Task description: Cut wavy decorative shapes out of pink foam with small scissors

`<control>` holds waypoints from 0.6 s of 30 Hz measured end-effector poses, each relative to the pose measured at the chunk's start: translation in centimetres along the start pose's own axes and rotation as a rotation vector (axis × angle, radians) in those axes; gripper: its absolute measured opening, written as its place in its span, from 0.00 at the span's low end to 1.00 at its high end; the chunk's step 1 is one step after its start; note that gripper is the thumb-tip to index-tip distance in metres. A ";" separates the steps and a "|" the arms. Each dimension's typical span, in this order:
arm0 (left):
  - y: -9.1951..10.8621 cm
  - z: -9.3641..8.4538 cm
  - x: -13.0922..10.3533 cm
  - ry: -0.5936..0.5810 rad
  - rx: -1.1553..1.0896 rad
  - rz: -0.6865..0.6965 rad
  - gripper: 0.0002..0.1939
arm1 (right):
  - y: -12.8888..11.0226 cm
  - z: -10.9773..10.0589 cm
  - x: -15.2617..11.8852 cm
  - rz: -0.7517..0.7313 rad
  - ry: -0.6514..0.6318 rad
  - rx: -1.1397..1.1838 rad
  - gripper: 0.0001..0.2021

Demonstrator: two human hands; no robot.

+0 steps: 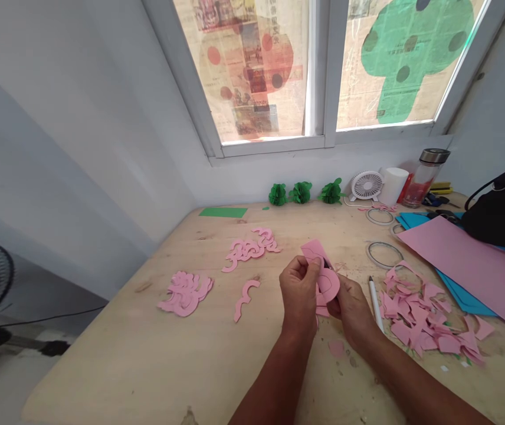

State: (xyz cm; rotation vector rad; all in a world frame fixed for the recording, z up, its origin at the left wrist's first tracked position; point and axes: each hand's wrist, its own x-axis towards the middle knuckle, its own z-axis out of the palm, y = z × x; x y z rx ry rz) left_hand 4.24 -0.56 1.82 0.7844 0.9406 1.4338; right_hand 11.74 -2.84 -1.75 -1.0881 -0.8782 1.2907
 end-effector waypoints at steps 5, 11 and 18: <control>-0.3 -0.1 -0.1 -0.021 0.030 0.011 0.15 | -0.2 0.1 -0.1 -0.004 0.011 0.003 0.20; -0.3 -0.1 -0.1 -0.020 0.028 0.005 0.15 | -0.2 0.0 -0.1 -0.008 0.000 0.016 0.20; -0.1 0.0 -0.2 -0.016 0.004 0.003 0.13 | -0.3 0.0 0.0 0.006 -0.008 0.009 0.20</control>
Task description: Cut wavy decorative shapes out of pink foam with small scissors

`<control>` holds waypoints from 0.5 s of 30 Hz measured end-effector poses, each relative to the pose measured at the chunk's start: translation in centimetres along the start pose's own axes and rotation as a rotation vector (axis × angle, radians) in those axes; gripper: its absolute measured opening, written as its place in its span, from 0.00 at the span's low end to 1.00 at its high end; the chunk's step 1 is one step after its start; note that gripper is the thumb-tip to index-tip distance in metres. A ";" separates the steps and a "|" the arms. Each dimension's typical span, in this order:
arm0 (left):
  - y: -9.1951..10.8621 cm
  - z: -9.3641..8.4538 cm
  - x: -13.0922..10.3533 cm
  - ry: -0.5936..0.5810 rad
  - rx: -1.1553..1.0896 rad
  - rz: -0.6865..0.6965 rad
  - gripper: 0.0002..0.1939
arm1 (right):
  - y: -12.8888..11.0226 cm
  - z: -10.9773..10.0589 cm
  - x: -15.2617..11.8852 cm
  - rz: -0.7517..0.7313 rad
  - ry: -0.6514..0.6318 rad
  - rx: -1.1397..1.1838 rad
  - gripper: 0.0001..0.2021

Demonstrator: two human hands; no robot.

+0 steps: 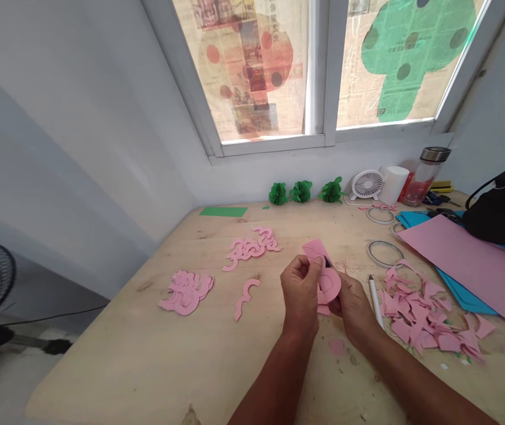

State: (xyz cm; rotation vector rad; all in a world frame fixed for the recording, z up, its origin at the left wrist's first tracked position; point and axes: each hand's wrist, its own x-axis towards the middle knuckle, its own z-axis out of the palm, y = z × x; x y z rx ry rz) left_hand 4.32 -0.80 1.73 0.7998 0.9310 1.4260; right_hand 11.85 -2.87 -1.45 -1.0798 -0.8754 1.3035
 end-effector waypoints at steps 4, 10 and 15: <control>0.0 -0.1 0.1 0.000 -0.010 -0.009 0.13 | 0.1 -0.2 0.1 0.005 -0.013 0.002 0.20; 0.3 -0.1 0.1 0.010 -0.028 -0.021 0.12 | 0.4 -0.3 0.2 0.018 -0.017 0.001 0.20; 0.5 0.0 0.1 0.028 -0.017 -0.028 0.11 | 0.4 -0.1 0.3 0.032 -0.008 0.007 0.21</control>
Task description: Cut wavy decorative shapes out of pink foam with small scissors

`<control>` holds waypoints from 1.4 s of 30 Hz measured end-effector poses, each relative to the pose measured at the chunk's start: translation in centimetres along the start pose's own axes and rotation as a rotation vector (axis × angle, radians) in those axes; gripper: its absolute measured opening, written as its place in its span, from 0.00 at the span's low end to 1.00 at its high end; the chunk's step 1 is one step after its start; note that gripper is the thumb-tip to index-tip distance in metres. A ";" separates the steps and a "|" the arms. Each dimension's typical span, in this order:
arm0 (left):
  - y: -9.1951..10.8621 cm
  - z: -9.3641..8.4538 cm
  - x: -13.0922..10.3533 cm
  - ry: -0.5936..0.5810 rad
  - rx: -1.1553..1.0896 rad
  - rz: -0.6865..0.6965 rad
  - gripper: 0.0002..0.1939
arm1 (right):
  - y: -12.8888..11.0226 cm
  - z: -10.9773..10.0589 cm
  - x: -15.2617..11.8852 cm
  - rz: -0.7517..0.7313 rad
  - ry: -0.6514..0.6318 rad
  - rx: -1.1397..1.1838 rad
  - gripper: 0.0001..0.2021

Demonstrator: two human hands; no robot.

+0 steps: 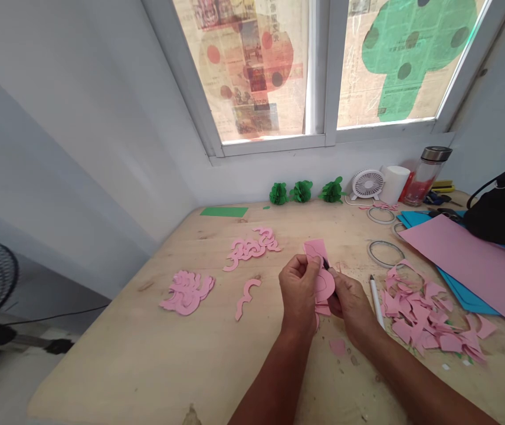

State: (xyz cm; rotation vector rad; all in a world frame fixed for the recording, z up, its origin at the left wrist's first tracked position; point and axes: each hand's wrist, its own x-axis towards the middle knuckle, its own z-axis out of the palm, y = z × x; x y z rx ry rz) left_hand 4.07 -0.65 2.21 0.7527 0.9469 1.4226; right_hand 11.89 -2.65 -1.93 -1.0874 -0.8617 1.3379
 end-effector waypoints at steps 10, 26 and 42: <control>0.3 -0.6 0.5 -0.044 0.081 0.018 0.11 | -0.5 -0.5 0.1 0.035 -0.047 -0.015 0.22; 0.7 -0.9 0.8 -0.090 0.112 0.046 0.08 | -0.3 -0.7 0.2 0.016 -0.089 -0.076 0.19; 0.4 -0.7 0.5 -0.075 0.104 -0.008 0.10 | -0.1 -0.4 0.1 -0.002 -0.055 -0.032 0.22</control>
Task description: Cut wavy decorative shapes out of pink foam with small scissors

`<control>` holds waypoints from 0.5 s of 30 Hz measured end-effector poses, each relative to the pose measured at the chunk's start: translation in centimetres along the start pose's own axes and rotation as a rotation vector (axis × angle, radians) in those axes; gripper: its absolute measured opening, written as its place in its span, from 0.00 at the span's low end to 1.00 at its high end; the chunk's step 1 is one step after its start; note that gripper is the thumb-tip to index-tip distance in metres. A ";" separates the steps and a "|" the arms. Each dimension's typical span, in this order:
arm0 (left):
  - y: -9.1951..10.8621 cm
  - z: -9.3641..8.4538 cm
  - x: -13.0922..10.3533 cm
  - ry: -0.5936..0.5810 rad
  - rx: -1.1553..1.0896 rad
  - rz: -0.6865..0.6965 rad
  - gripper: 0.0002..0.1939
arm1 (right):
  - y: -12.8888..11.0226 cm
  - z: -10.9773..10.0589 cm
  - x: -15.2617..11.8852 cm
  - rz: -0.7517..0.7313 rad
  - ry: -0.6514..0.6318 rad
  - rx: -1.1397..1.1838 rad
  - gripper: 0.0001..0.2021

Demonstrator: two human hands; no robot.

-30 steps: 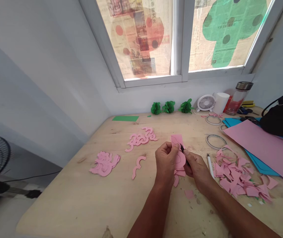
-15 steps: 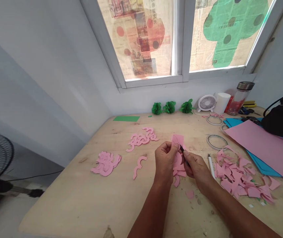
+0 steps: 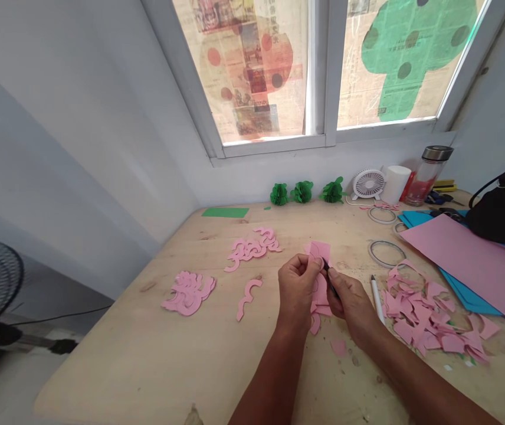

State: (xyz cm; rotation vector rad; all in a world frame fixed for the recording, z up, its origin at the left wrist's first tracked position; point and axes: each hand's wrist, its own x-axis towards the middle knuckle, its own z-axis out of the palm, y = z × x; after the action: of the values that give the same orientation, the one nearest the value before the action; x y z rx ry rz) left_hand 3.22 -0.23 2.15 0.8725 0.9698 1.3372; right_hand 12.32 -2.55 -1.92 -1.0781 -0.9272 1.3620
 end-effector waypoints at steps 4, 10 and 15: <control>0.1 0.0 0.0 -0.003 0.002 0.005 0.09 | 0.0 0.0 -0.1 0.007 -0.003 0.015 0.22; 0.1 -0.1 0.1 -0.037 0.007 -0.016 0.11 | 0.0 -0.1 0.0 0.010 -0.018 0.021 0.21; -0.1 -0.3 0.3 -0.064 0.024 -0.008 0.12 | -0.1 -0.2 0.2 0.012 -0.019 0.004 0.21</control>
State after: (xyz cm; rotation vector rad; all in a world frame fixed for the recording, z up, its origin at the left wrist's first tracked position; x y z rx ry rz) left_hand 2.95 0.02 1.95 0.9234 0.9398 1.2861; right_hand 12.59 -2.38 -1.89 -1.0715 -0.9329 1.3855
